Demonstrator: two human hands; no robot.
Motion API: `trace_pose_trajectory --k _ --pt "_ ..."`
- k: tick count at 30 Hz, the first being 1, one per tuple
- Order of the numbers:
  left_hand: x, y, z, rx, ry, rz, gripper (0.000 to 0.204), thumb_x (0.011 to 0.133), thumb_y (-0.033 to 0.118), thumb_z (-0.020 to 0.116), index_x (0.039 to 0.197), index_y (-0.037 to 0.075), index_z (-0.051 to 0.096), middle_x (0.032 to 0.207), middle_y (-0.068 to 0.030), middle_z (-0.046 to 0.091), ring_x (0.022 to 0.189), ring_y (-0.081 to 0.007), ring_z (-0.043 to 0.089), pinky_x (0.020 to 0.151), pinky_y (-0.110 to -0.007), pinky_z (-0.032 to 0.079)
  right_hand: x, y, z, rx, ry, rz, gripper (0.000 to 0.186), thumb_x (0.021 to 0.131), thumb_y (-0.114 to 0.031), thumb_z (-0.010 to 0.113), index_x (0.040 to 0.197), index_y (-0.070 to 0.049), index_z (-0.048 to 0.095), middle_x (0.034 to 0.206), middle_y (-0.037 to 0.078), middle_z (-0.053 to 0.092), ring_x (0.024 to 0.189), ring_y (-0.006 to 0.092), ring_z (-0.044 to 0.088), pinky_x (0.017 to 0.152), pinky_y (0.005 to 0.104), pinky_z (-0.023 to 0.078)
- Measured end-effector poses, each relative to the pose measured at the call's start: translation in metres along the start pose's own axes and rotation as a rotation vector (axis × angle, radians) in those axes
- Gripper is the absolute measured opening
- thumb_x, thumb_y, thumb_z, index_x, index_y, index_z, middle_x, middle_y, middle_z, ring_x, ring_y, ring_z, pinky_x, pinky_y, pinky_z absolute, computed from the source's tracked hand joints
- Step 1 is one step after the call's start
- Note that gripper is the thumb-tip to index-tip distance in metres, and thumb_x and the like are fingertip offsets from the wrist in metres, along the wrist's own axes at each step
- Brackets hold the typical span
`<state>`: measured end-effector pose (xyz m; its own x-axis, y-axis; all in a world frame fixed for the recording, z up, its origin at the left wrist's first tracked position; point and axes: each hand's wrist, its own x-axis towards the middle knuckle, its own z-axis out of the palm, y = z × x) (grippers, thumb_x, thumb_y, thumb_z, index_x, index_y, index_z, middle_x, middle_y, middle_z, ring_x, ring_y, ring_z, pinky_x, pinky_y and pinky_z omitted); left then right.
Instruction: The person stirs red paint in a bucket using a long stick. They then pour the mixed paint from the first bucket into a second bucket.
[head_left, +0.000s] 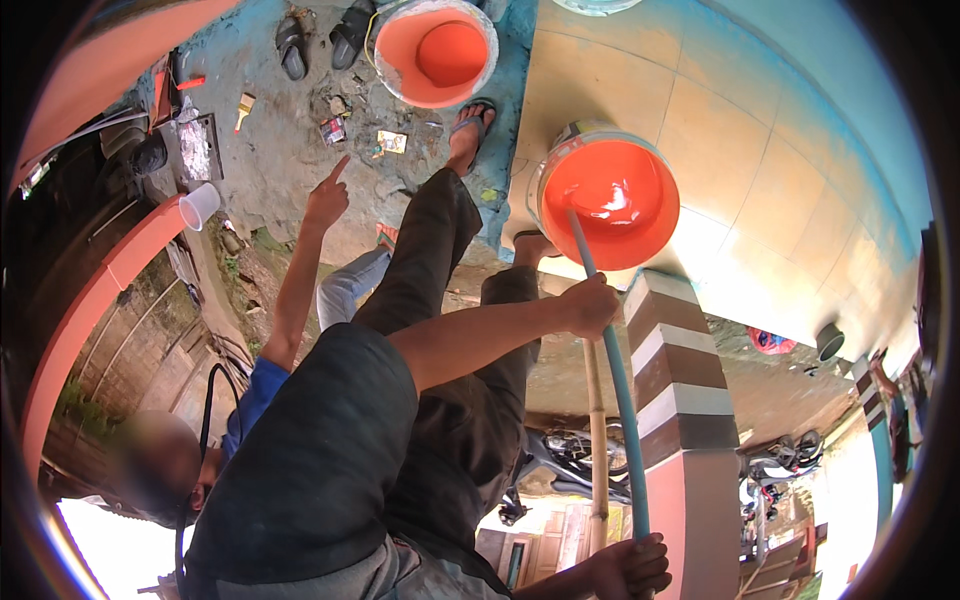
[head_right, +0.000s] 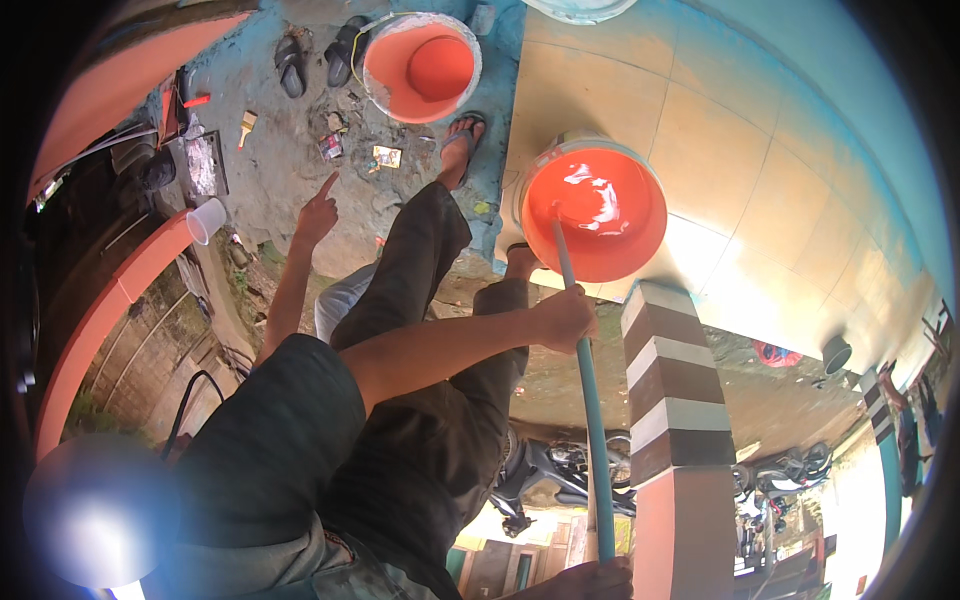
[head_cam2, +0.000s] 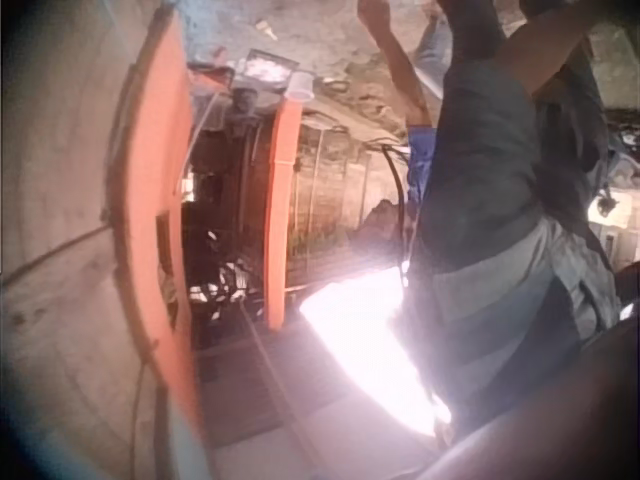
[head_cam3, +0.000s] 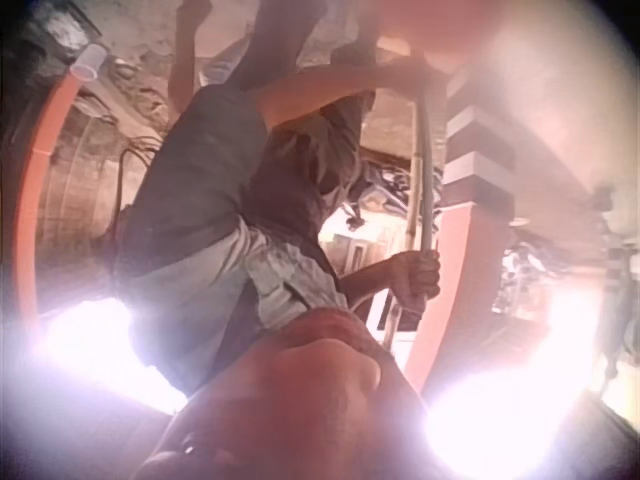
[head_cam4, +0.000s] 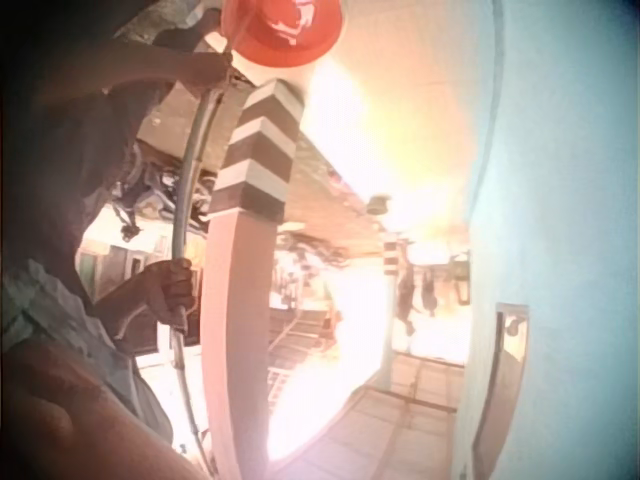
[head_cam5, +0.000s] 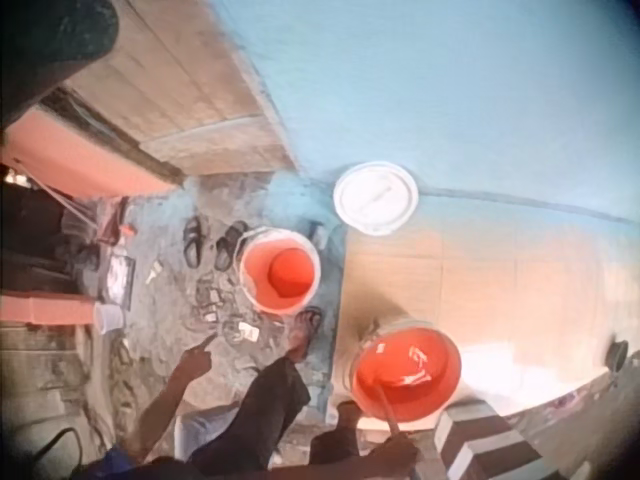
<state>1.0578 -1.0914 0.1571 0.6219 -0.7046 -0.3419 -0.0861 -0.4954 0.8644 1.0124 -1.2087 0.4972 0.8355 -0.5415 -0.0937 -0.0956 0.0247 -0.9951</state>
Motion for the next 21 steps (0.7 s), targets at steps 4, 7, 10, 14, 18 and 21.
trace_pose_trajectory --k 4,7,10,14,18,21 --pt "0.013 -0.005 -0.031 -0.028 0.044 0.02 0.011 0.051 0.018 0.068 0.059 0.016 0.06 0.06 -0.003 0.059 0.066 -0.0219 0.059 0.074 -0.036 0.037 0.011 0.001 0.004 0.155 0.027 -0.06 0.036 0.082 -0.041 0.041 0.055 -0.017 0.034 0.05 -0.003 0.024 0.05 0.0133 0.031 0.057 0.0324 0.03" --pt "0.036 -0.01 -0.032 0.009 0.179 0.04 0.01 0.053 0.017 0.066 0.056 0.016 0.057 0.057 -0.0022 0.055 0.067 -0.0213 0.057 0.073 -0.036 0.037 0.015 0.01 -0.004 0.094 0.036 -0.071 0.034 0.082 -0.04 0.041 0.057 -0.017 0.035 0.05 -0.003 0.024 0.05 0.0129 0.031 0.059 0.0325 0.03" --pt "0.063 -0.015 -0.02 -0.027 0.369 0.192 0.012 0.056 0.016 0.064 0.053 0.016 0.052 0.053 -0.0021 0.049 0.065 -0.0218 0.054 0.069 -0.037 0.037 -0.002 0.016 0.015 0.036 0.056 -0.136 0.03 0.08 -0.034 0.042 0.056 -0.017 0.037 0.049 -0.003 0.024 0.049 0.0131 0.032 0.063 0.0337 0.032" --pt "0.083 -0.006 0.007 -0.103 0.307 0.235 0.013 0.056 0.019 0.065 0.056 0.017 0.053 0.058 -0.0005 0.053 0.071 -0.0208 0.056 0.073 -0.039 0.038 -0.03 -0.003 -0.068 0.665 0.651 0.029 0.03 0.078 -0.032 0.042 0.053 -0.017 0.035 0.049 -0.003 0.024 0.05 0.0136 0.032 0.063 0.0349 0.032" --pt "0.057 0.01 0.041 -0.041 0.17 0.187 0.013 0.056 0.021 0.066 0.058 0.017 0.055 0.06 -0.0011 0.055 0.071 -0.0209 0.058 0.072 -0.039 0.04 -0.019 -0.005 -0.036 0.08 0.006 -0.084 0.03 0.077 -0.033 0.042 0.053 -0.017 0.035 0.048 -0.003 0.025 0.05 0.0139 0.032 0.061 0.0357 0.032" --pt "0.021 0.002 0.05 0.032 -0.037 0.112 0.013 0.055 0.022 0.065 0.06 0.017 0.055 0.061 -0.0028 0.053 0.07 -0.0222 0.057 0.072 -0.038 0.04 -0.012 0.0 -0.007 -0.002 0.081 -0.058 0.029 0.076 -0.033 0.043 0.053 -0.016 0.036 0.048 -0.002 0.027 0.048 0.0147 0.033 0.06 0.036 0.032"
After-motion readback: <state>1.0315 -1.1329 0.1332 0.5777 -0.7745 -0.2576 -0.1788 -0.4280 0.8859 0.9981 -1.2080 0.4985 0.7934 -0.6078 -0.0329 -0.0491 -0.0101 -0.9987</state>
